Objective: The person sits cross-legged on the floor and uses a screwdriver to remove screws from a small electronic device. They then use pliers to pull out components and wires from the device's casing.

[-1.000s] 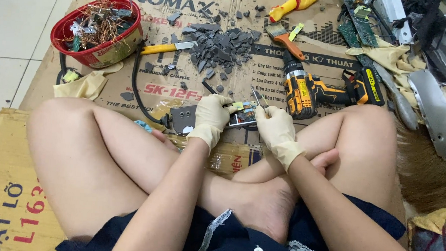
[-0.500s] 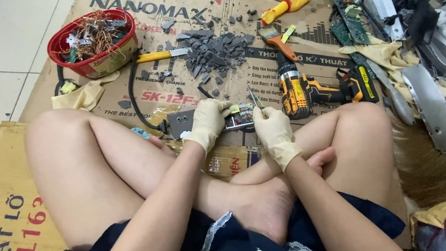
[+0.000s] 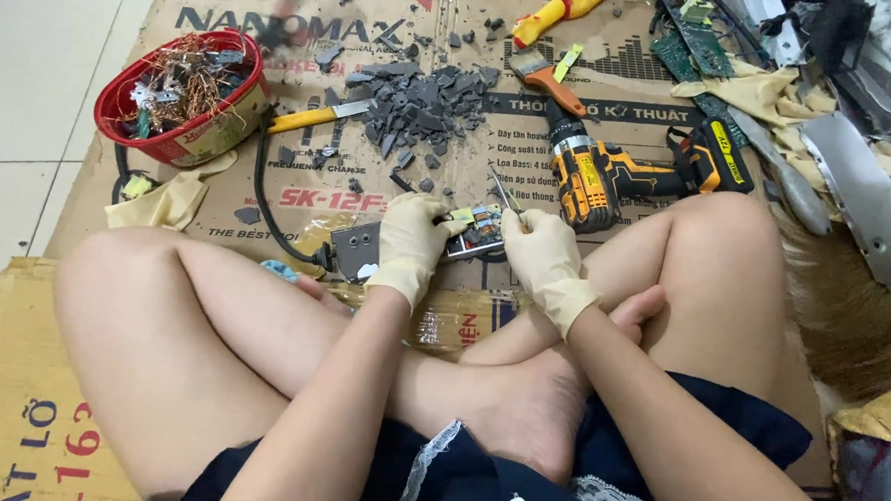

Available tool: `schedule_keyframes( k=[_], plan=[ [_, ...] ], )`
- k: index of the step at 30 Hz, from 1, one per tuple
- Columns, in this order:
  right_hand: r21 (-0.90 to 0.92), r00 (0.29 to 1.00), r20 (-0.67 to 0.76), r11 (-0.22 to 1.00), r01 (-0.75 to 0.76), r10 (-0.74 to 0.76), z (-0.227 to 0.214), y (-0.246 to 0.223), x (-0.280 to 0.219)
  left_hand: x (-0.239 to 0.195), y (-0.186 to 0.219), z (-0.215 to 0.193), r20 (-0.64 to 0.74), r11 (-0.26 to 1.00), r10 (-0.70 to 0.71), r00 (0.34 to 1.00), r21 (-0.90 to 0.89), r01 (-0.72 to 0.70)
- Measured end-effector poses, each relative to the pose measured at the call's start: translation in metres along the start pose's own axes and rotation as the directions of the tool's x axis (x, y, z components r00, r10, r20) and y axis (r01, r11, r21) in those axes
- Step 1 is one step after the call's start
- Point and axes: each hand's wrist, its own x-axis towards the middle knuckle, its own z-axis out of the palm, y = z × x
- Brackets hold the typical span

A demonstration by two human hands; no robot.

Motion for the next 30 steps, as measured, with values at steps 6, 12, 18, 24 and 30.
schedule_keyframes(
  k=[6,12,18,24,30],
  plan=[
    [-0.001,1.000,0.013,1.000,-0.002,0.002,0.000,0.003,0.001,-0.003,0.006,0.001,0.087,0.996,-0.083,0.993,0.026,0.081],
    [-0.004,1.000,0.018,1.000,-0.008,0.008,0.003,0.006,0.005,-0.004,0.022,-0.009,0.003,0.994,-0.095,0.995,0.057,0.095],
    [0.001,1.000,0.004,1.000,0.001,-0.001,0.000,-0.001,-0.001,0.000,0.014,-0.014,0.021,0.970,-0.244,0.970,-0.015,0.244],
    [-0.034,1.000,0.016,0.999,-0.014,0.014,0.001,0.006,0.005,0.003,0.011,0.001,0.199,0.972,-0.148,0.969,-0.151,0.180],
    [-0.009,1.000,0.000,1.000,-0.008,0.008,0.000,0.002,-0.002,0.011,0.004,0.018,-0.012,0.977,0.082,0.997,0.198,-0.078]
  ],
)
